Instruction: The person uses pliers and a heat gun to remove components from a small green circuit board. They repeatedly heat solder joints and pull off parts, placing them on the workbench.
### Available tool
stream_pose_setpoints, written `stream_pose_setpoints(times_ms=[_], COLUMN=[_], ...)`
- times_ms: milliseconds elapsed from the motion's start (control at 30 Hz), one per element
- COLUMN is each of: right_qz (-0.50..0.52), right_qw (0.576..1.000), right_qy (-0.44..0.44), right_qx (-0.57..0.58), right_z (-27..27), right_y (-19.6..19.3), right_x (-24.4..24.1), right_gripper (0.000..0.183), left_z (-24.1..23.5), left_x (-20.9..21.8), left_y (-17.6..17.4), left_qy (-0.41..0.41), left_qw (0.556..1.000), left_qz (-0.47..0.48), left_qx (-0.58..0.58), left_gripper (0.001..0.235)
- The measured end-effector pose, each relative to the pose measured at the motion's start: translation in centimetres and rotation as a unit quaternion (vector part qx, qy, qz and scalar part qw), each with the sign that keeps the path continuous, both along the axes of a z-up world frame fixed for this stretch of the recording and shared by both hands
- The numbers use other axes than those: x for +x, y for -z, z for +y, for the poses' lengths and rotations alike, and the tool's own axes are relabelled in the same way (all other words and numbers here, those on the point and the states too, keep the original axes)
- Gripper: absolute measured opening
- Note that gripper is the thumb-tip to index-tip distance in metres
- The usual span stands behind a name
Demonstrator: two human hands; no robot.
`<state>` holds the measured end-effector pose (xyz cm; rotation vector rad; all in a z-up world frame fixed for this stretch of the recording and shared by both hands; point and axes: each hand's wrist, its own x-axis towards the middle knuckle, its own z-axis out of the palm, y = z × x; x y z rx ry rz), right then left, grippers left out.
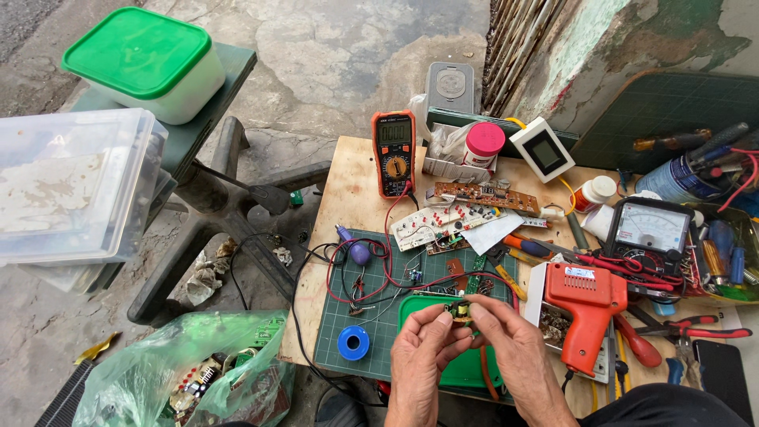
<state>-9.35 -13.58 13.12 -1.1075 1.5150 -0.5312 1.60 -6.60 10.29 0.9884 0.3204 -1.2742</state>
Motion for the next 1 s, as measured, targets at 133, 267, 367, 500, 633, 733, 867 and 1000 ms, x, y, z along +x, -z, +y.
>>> stream_pose_setpoints(times_ms=[133, 267, 367, 500, 633, 733, 867, 1000], right_qz=[-0.015, -0.079, -0.175, -0.228, -0.244, -0.264, -0.272, -0.258], right_qw=[0.998, 0.996, 0.982, 0.971, 0.967, 0.962, 0.958, 0.962], right_qy=[-0.054, -0.006, 0.049, 0.063, 0.066, 0.062, 0.061, 0.052], right_qx=[-0.007, 0.048, 0.041, 0.026, 0.029, 0.034, 0.064, 0.07], right_z=[0.2, 0.4, 0.4, 0.6, 0.5, 0.4, 0.4, 0.4], right_y=[-0.9, -0.8, 1.1, 1.1, 1.9, 1.7, 0.9, 0.3], right_x=[0.2, 0.4, 0.0, 0.0, -0.3, -0.6, -0.6, -0.5], right_gripper=[0.046, 0.051, 0.046, 0.042, 0.043, 0.043, 0.047, 0.05], left_z=[0.3, 0.6, 0.9, 2.2, 2.5, 2.6, 2.7, 2.7], left_x=[0.2, 0.6, 0.2, -0.2, -0.4, -0.6, -0.7, -0.5], left_y=[-0.1, -1.5, 0.9, 0.8, 0.4, 0.4, 0.4, 0.2], left_qy=[-0.017, 0.009, 0.033, 0.097, 0.064, 0.06, 0.07, 0.071], left_qw=[0.999, 1.0, 0.997, 0.922, 0.814, 0.786, 0.796, 0.773], left_qz=[0.027, 0.023, -0.062, -0.372, -0.572, -0.609, -0.594, -0.625], left_qx=[-0.009, 0.0, -0.018, -0.044, -0.081, -0.087, -0.09, -0.083], left_gripper=[0.032, 0.035, 0.036, 0.029, 0.022, 0.023, 0.025, 0.019])
